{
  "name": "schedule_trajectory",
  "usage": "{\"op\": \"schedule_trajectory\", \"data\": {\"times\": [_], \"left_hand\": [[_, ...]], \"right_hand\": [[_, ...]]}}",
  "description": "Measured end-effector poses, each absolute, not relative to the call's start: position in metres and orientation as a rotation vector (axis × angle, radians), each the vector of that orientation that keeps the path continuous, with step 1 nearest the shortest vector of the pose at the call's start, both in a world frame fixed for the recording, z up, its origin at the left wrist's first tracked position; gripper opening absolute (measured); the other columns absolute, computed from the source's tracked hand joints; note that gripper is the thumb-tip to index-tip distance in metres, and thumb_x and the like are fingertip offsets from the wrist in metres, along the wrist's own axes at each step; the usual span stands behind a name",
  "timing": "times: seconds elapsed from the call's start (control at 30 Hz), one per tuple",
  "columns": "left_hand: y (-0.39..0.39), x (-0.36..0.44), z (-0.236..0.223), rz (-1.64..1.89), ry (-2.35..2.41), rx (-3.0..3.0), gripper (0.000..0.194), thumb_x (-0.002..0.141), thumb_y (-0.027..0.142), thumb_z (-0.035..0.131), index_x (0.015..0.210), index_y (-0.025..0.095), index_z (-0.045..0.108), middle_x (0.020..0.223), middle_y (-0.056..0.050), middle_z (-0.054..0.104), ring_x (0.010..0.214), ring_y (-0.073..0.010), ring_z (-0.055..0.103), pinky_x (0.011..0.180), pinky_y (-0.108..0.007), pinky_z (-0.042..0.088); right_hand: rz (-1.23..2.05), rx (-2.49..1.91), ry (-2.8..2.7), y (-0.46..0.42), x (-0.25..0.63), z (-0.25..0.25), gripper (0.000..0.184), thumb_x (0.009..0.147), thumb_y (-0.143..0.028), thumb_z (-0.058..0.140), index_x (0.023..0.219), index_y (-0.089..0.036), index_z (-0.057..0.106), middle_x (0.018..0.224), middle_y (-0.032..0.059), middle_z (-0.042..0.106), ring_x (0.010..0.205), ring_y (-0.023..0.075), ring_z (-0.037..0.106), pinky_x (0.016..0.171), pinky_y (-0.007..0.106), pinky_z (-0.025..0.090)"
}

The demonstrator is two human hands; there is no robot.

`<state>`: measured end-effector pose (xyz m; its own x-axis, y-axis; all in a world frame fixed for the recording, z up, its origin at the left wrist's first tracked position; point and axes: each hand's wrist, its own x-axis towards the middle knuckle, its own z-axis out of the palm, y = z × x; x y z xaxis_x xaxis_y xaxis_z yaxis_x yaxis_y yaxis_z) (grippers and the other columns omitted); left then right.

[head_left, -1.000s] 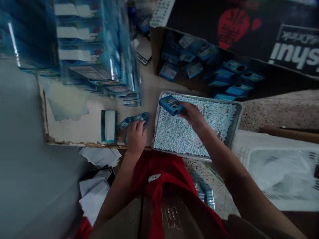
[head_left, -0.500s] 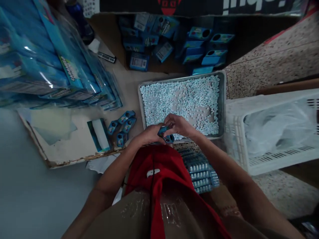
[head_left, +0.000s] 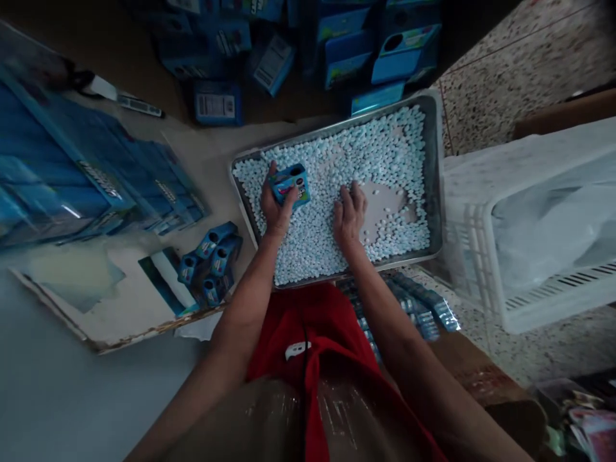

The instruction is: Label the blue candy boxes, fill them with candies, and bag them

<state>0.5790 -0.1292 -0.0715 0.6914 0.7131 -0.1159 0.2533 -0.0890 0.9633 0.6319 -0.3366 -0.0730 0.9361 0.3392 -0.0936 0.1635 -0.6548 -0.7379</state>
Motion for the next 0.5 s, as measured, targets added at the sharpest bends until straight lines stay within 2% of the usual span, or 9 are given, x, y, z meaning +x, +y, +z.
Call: {"op": "schedule_trajectory", "data": {"times": [0.07, 0.17, 0.23, 0.3, 0.37, 0.43, 0.5], "left_hand": [[-0.158, 0.579, -0.075, 0.440, 0.834, 1.520, 0.086, 0.086, 0.092, 0.068, 0.131, 0.019, 0.061, 0.129, -0.006, 0.074, 0.114, -0.0175, 0.067, 0.107, -0.040, 0.057], [-0.204, 0.584, -0.079, 0.384, 0.958, 1.398, 0.067, 0.105, 0.081, 0.050, 0.134, 0.021, 0.057, 0.127, -0.008, 0.074, 0.109, -0.0176, 0.070, 0.101, -0.041, 0.060], [-0.232, 0.593, -0.080, 0.307, 0.974, 1.376, 0.055, 0.114, 0.069, 0.038, 0.140, 0.023, 0.055, 0.134, -0.010, 0.073, 0.115, -0.0207, 0.073, 0.100, -0.046, 0.061], [-0.256, 0.606, -0.076, 0.208, 0.934, 1.342, 0.047, 0.119, 0.058, 0.032, 0.147, 0.026, 0.051, 0.146, -0.011, 0.069, 0.126, -0.0248, 0.074, 0.103, -0.051, 0.062], [-0.274, 0.619, -0.065, 0.116, 0.870, 1.314, 0.043, 0.120, 0.049, 0.029, 0.151, 0.025, 0.048, 0.152, -0.011, 0.067, 0.132, -0.0262, 0.073, 0.104, -0.052, 0.062], [-0.282, 0.627, -0.048, 0.055, 0.819, 1.305, 0.039, 0.121, 0.042, 0.029, 0.147, 0.021, 0.049, 0.148, -0.014, 0.070, 0.126, -0.0237, 0.076, 0.101, -0.047, 0.064], [-0.277, 0.625, -0.025, 0.026, 0.751, 1.358, 0.031, 0.119, 0.040, 0.041, 0.138, 0.019, 0.055, 0.137, -0.015, 0.076, 0.116, -0.0213, 0.079, 0.098, -0.041, 0.065]], "right_hand": [[0.244, -2.278, -0.334, -0.323, 0.629, -0.072, 0.060, 0.113, -0.056, 0.032, 0.158, -0.029, 0.058, 0.171, 0.0139, 0.046, 0.166, 0.0313, 0.035, 0.138, 0.066, 0.027], [0.192, -2.210, -0.264, -0.316, 0.628, -0.068, 0.061, 0.113, -0.055, 0.026, 0.154, -0.029, 0.062, 0.164, 0.0131, 0.054, 0.161, 0.0277, 0.045, 0.136, 0.059, 0.035], [0.149, -2.101, -0.120, -0.317, 0.631, -0.064, 0.062, 0.112, -0.053, 0.023, 0.148, -0.028, 0.067, 0.156, 0.0132, 0.061, 0.154, 0.0252, 0.054, 0.134, 0.053, 0.040], [0.146, -1.937, 0.076, -0.320, 0.637, -0.063, 0.058, 0.108, -0.054, 0.030, 0.141, -0.026, 0.069, 0.149, 0.0133, 0.066, 0.146, 0.0244, 0.060, 0.132, 0.050, 0.042], [0.203, -1.735, 0.277, -0.326, 0.646, -0.062, 0.057, 0.102, -0.060, 0.039, 0.132, -0.024, 0.071, 0.141, 0.0132, 0.070, 0.139, 0.0255, 0.063, 0.128, 0.050, 0.044], [0.294, -1.556, 0.414, -0.333, 0.657, -0.062, 0.061, 0.095, -0.070, 0.041, 0.122, -0.024, 0.072, 0.130, 0.0122, 0.074, 0.131, 0.0278, 0.066, 0.121, 0.051, 0.050], [0.377, -1.424, 0.463, -0.342, 0.669, -0.061, 0.065, 0.089, -0.080, 0.042, 0.107, -0.026, 0.073, 0.111, 0.0102, 0.077, 0.121, 0.0308, 0.066, 0.111, 0.051, 0.053]]}}
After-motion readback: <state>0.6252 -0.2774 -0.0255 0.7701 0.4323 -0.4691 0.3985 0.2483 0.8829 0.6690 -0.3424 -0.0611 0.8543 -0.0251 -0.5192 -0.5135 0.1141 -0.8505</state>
